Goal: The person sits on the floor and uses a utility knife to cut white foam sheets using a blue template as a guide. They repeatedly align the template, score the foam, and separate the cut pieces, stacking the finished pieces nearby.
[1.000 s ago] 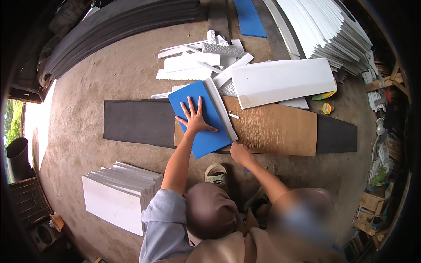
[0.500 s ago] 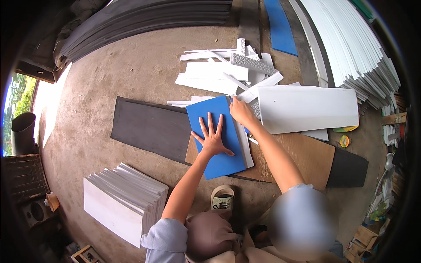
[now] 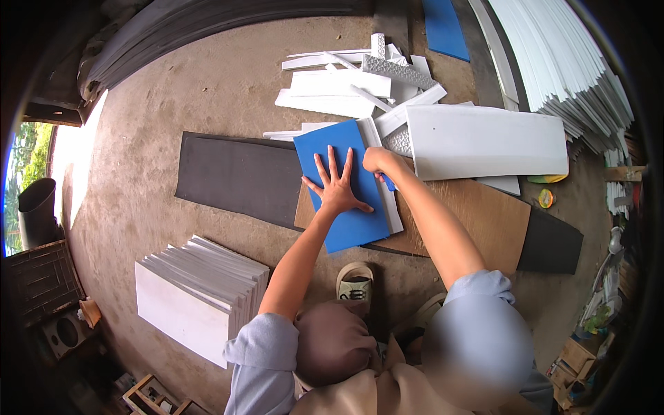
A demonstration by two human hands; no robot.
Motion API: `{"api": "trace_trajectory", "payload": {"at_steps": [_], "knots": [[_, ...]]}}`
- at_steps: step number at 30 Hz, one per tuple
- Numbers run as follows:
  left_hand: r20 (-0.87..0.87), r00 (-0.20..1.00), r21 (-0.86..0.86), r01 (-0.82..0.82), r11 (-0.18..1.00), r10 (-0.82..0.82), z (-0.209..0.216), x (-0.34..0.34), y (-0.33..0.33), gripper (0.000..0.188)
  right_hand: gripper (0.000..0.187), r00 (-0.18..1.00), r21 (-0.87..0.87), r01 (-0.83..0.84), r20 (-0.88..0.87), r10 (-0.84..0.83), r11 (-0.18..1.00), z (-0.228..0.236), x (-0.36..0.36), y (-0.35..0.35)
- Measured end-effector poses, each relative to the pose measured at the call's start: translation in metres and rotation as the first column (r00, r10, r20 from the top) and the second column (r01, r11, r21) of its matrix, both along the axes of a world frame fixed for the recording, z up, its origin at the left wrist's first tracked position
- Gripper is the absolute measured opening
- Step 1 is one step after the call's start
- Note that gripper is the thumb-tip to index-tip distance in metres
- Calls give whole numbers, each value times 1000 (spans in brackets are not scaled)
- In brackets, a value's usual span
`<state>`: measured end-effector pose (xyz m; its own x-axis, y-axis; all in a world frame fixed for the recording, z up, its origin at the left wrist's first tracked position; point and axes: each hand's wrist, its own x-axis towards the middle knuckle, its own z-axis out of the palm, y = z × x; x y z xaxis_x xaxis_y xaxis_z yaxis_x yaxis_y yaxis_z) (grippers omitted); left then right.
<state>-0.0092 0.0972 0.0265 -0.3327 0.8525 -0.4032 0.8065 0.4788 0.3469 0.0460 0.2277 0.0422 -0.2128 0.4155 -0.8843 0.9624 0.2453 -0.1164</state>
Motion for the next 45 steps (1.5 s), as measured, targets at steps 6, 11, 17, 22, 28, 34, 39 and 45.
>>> {"api": "trace_trajectory", "payload": {"at_steps": [6, 11, 17, 22, 28, 34, 39, 45], "knots": [[-31, 1000, 51, 2, 999, 0, 0, 3, -1, 140, 20, 971, 45, 213, -120, -207, 976, 8, 83, -90], [-33, 999, 8, -1, 1000, 1, -1, 3, -2, 141, 25, 969, 252, 140, -235, -80, 958, 3, 136, -156], [-41, 999, -17, 8, 1000, -9, 0, 4, -3, 140, 22, 922, 452, 196, -387, -6, 870, -20, 158, -192], [-50, 998, -52, 36, 998, -38, 1, 5, -1, 140, 23, 936, 511, 183, -352, 11, 840, -27, 170, -213], [-64, 997, -58, 35, 998, -39, -2, -2, -2, 141, 20, 886, 367, 268, -457, -78, 891, 3, 167, -176], [-49, 998, 7, 32, 999, -31, -1, 3, 2, 141, 28, 845, 525, 314, -534, 19, 791, 18, 90, -58], [-43, 998, 7, 35, 999, -35, -2, 2, 0, 139, 31, 829, 516, 275, -555, 72, 811, 3, 22, 1], [-16, 1000, 14, 10, 1000, -10, -1, 0, -2, 139, 30, 857, 475, 166, -503, 112, 864, -15, -9, 15]]}}
